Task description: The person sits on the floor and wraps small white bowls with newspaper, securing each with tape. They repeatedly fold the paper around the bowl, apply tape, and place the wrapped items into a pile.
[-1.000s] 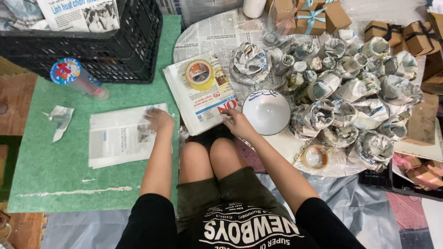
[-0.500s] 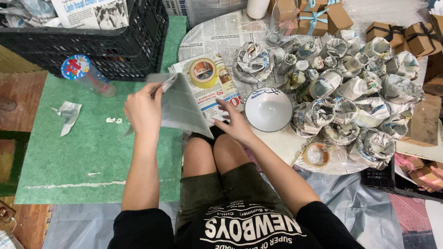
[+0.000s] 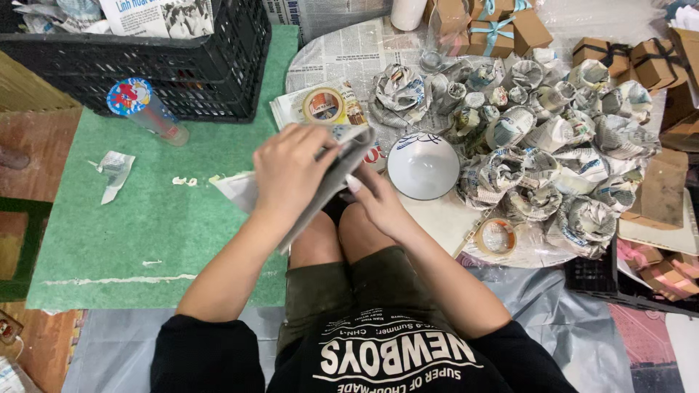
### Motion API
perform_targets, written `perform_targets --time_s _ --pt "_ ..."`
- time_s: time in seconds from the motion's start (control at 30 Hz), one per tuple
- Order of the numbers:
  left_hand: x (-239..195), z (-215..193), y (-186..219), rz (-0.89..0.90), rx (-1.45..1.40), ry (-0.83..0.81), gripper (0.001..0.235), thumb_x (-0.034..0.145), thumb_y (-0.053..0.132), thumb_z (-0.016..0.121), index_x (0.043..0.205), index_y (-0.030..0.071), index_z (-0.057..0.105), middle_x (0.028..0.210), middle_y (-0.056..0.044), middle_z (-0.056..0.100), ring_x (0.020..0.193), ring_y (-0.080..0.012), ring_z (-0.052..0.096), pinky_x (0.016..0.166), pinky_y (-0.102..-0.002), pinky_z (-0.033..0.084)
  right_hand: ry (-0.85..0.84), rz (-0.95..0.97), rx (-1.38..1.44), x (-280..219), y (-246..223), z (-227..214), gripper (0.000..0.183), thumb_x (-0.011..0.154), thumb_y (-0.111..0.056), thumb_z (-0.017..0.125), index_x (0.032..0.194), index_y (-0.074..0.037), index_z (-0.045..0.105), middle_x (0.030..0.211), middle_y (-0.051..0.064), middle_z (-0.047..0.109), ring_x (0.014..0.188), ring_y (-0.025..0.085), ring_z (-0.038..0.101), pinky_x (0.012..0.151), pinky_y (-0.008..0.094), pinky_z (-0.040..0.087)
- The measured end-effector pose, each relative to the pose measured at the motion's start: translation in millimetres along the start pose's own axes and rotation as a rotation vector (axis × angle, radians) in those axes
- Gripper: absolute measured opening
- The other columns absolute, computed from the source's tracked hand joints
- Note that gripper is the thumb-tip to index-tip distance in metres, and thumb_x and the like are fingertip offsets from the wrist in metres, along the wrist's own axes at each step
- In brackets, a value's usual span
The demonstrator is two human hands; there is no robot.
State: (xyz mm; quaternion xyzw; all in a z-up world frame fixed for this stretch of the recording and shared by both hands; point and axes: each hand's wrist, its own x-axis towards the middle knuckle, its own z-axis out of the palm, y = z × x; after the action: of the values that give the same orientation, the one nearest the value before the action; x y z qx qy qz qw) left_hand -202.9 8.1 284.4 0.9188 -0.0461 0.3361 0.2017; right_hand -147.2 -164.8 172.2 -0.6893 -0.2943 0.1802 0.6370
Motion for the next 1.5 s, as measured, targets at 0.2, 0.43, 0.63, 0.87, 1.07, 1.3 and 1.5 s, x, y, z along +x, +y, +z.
perform_targets --time_s 0.2,0.43,0.63,0.87,1.07,1.3,1.5 --pt "-3.9 -2.5 3.6 -0.150 -0.172 -0.162 0.015 0.085 0.027 0.082 0.088 0.014 0.074 0.087 -0.003 0.077 0.078 -0.0237 0.073 0.064 -0.038 0.054 0.154 0.148 -0.189 -5.3 -6.3 -16.7 0.028 0.101 -0.020 0.067 0.106 0.007 0.072 0.093 0.015 0.073 0.085 0.020 0.065 0.078 0.035 0.054" --pt "-5.3 -33.3 -28.8 -0.262 -0.195 -0.210 0.017 0.087 0.028 0.084 0.093 0.013 0.079 0.087 -0.005 0.078 0.079 -0.0207 0.075 0.067 -0.035 0.054 0.377 -0.351 -0.636 -11.2 -42.1 -89.6 0.007 0.087 -0.008 0.079 0.093 -0.005 0.077 0.091 0.006 0.075 0.088 0.017 0.071 0.080 0.031 0.056" --pt "3.5 -33.3 -49.0 -0.187 -0.395 -0.454 0.017 0.087 0.011 0.081 0.099 0.002 0.077 0.090 -0.009 0.079 0.082 -0.0136 0.075 0.075 -0.030 0.056 0.403 -0.663 -1.066 0.9 -83.4 -111.6 0.013 0.089 -0.006 0.081 0.101 -0.009 0.078 0.100 0.005 0.073 0.107 0.025 0.068 0.109 0.048 0.041" --pt "10.8 -2.0 -22.1 -0.274 -0.561 -0.202 0.013 0.089 0.011 0.079 0.100 0.005 0.076 0.095 -0.006 0.079 0.085 -0.0160 0.077 0.079 -0.029 0.061 0.791 -0.490 -0.809 -9.7 -78.0 -72.1 0.020 0.097 -0.015 0.080 0.100 -0.004 0.063 0.097 0.018 0.061 0.098 0.033 0.056 0.096 0.044 0.041" --pt "-7.5 32.6 21.4 -0.121 -0.584 -0.166 0.014 0.090 0.004 0.073 0.103 0.001 0.071 0.098 -0.009 0.076 0.092 -0.0194 0.075 0.083 -0.034 0.058 0.301 -0.333 -0.450 -10.5 -50.1 -37.7 0.031 0.105 -0.031 0.067 0.113 -0.001 0.068 0.094 0.009 0.068 0.087 0.019 0.061 0.077 0.034 0.050" --pt "-2.2 33.4 -0.7 -0.197 -0.705 0.009 0.011 0.100 0.004 0.069 0.109 0.001 0.062 0.097 -0.006 0.069 0.093 -0.0153 0.069 0.084 -0.032 0.056 0.257 -0.012 -0.238 -9.2 -35.9 -89.0 0.029 0.106 -0.029 0.061 0.107 -0.003 0.075 0.078 -0.001 0.065 0.069 0.008 0.053 0.062 0.026 0.044" --pt "-15.9 -17.7 -74.4 -0.326 -0.709 0.314 0.018 0.107 0.009 0.071 0.110 0.002 0.055 0.101 -0.004 0.063 0.094 -0.0105 0.061 0.083 -0.027 0.052 0.591 -0.046 -0.278 -19.8 -16.6 -167.2 0.019 0.103 -0.022 0.071 0.104 -0.003 0.076 0.082 -0.001 0.069 0.070 0.006 0.059 0.064 0.024 0.048"
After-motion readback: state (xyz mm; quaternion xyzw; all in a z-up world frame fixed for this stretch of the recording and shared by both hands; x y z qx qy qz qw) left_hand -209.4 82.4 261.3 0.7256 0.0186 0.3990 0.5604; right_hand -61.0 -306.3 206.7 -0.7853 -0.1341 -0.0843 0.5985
